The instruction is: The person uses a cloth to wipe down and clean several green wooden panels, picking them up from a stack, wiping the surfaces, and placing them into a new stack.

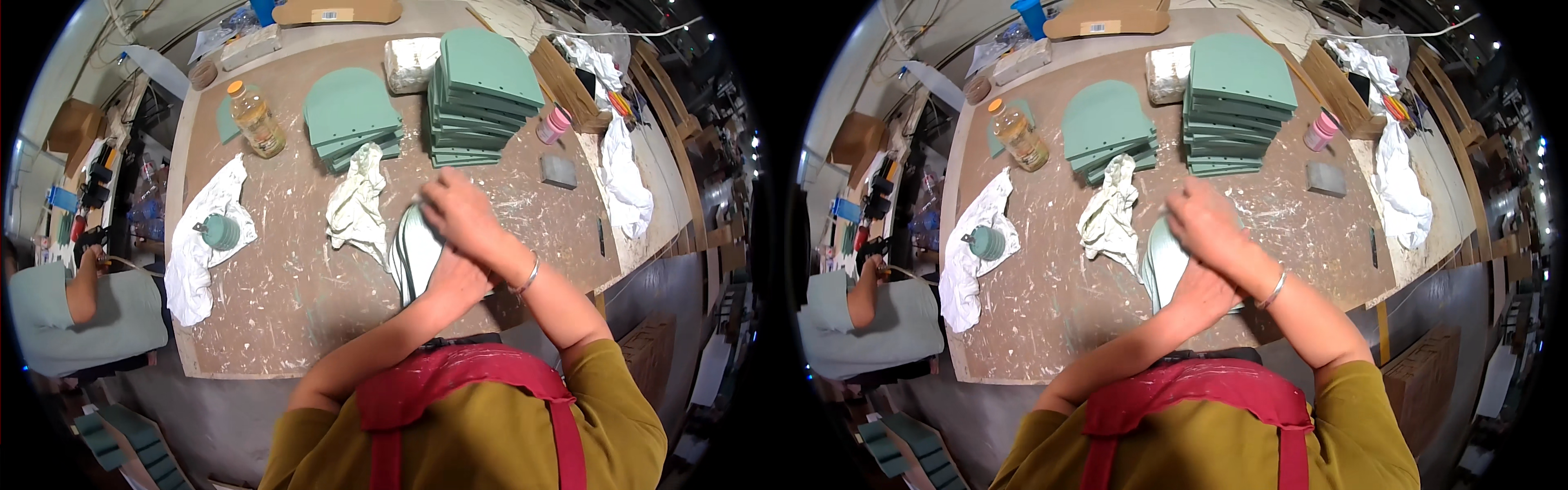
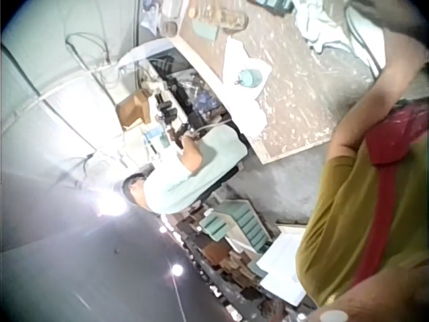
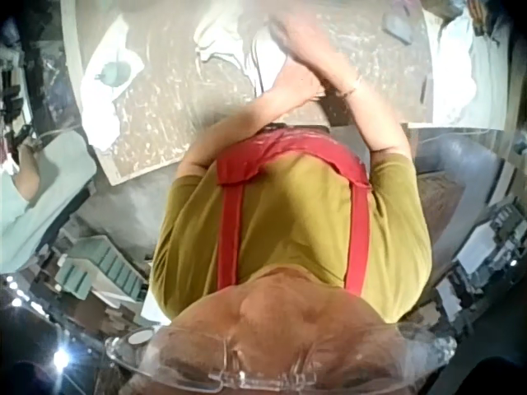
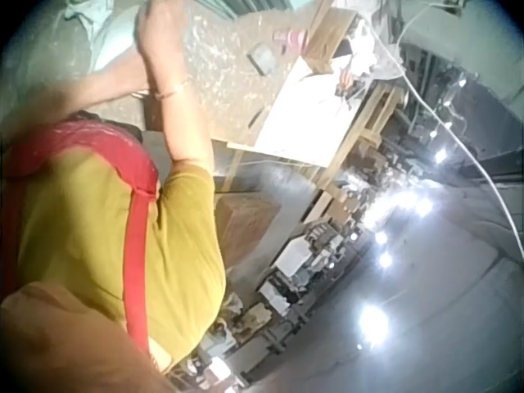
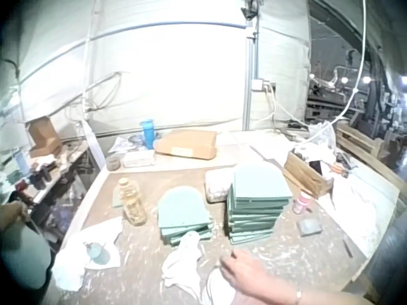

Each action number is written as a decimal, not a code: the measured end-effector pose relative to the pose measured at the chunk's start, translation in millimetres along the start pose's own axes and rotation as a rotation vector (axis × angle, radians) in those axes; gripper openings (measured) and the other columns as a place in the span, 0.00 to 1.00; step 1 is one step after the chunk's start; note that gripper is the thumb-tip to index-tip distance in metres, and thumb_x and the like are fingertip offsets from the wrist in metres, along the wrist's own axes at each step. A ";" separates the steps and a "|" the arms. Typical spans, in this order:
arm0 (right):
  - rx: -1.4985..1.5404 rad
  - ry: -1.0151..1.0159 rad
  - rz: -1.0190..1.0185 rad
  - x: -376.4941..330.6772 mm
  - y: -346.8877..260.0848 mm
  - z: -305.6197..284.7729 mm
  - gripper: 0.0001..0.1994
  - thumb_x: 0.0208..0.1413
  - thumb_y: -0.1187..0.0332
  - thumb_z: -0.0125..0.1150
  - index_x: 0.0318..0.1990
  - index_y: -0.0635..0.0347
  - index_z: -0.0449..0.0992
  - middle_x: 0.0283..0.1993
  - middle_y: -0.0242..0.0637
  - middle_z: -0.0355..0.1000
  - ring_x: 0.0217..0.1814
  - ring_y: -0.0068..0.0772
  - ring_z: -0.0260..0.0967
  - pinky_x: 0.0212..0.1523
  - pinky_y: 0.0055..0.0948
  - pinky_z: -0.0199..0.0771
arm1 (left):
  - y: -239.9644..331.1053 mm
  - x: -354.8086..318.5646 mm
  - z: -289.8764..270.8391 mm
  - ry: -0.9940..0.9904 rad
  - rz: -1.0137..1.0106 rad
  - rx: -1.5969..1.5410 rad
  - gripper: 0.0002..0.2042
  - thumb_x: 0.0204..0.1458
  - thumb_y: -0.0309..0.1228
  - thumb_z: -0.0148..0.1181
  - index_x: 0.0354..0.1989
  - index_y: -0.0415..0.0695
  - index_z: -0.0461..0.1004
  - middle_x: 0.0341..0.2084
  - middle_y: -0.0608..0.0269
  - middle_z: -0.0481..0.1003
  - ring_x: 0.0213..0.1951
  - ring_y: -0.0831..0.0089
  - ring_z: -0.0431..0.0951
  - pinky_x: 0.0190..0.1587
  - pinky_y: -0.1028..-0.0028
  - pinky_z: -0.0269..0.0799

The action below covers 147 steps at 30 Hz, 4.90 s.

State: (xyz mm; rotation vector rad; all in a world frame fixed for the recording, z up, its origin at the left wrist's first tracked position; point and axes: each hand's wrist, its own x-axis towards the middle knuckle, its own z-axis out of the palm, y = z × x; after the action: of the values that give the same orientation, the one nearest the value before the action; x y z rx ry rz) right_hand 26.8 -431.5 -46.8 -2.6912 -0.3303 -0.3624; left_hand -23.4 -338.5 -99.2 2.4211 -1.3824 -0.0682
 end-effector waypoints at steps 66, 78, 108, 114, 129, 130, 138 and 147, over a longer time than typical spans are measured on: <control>0.700 0.181 0.498 -123.1 76.0 -53.5 0.18 0.61 0.65 0.61 0.57 0.61 0.75 0.48 0.42 0.71 0.49 0.40 0.70 0.54 0.33 0.70 | -21.9 -34.7 -31.6 0.146 -0.090 0.066 0.27 0.53 0.41 0.62 0.60 0.43 0.67 0.66 0.54 0.60 0.65 0.58 0.61 0.59 0.57 0.56; 0.610 -0.063 0.211 -130.4 92.2 -51.2 0.19 0.53 0.75 0.65 0.54 0.63 0.77 0.46 0.42 0.73 0.53 0.41 0.71 0.56 0.35 0.70 | -17.7 -33.2 -42.5 0.060 -0.119 0.059 0.27 0.55 0.41 0.60 0.62 0.42 0.66 0.67 0.52 0.58 0.67 0.54 0.58 0.62 0.55 0.54; 0.585 0.055 0.261 -184.1 57.1 -60.6 0.19 0.54 0.76 0.62 0.56 0.64 0.76 0.47 0.43 0.72 0.50 0.43 0.71 0.53 0.33 0.71 | -17.5 -32.8 -37.3 0.117 -0.072 0.059 0.25 0.58 0.41 0.57 0.62 0.43 0.65 0.66 0.53 0.59 0.66 0.56 0.59 0.61 0.56 0.55; 0.626 -0.201 0.333 -232.8 22.3 -92.9 0.19 0.53 0.77 0.63 0.55 0.63 0.76 0.48 0.42 0.72 0.51 0.41 0.72 0.52 0.32 0.71 | -25.7 -29.8 -41.6 0.124 -0.093 0.014 0.23 0.59 0.41 0.56 0.60 0.45 0.67 0.64 0.54 0.64 0.64 0.57 0.63 0.60 0.57 0.58; 0.157 0.207 0.096 -157.5 -94.9 7.5 0.24 0.45 0.70 0.69 0.51 0.64 0.72 0.44 0.44 0.65 0.45 0.47 0.67 0.47 0.40 0.68 | -66.1 3.3 -27.0 0.147 0.130 0.109 0.28 0.62 0.46 0.52 0.66 0.45 0.63 0.67 0.57 0.61 0.68 0.59 0.60 0.66 0.52 0.56; 0.138 0.181 0.127 -157.4 -97.1 10.6 0.23 0.45 0.71 0.69 0.51 0.64 0.71 0.44 0.44 0.64 0.45 0.48 0.66 0.47 0.40 0.68 | -66.9 3.0 -26.0 0.145 0.134 0.107 0.28 0.62 0.46 0.52 0.66 0.45 0.63 0.67 0.57 0.61 0.68 0.59 0.60 0.66 0.52 0.56; 0.086 0.194 0.223 -173.4 -97.3 -10.5 0.21 0.47 0.72 0.68 0.50 0.63 0.71 0.43 0.46 0.65 0.46 0.51 0.66 0.48 0.42 0.70 | -69.3 1.1 -22.1 0.145 0.101 0.120 0.28 0.63 0.47 0.49 0.68 0.45 0.62 0.69 0.56 0.60 0.69 0.57 0.58 0.67 0.50 0.54; 0.107 0.233 0.267 -188.0 -62.5 -4.2 0.23 0.47 0.73 0.68 0.53 0.63 0.71 0.45 0.47 0.65 0.47 0.52 0.67 0.48 0.42 0.70 | -67.7 2.7 -26.0 0.113 0.097 0.124 0.28 0.63 0.46 0.49 0.68 0.45 0.61 0.69 0.56 0.60 0.70 0.57 0.57 0.67 0.49 0.53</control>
State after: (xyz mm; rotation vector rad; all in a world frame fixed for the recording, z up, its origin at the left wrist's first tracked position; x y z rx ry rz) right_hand -168.0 -410.7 -76.7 -2.5116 0.0749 -0.5530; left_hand 39.5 -302.4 -96.4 2.4106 -1.4901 0.1815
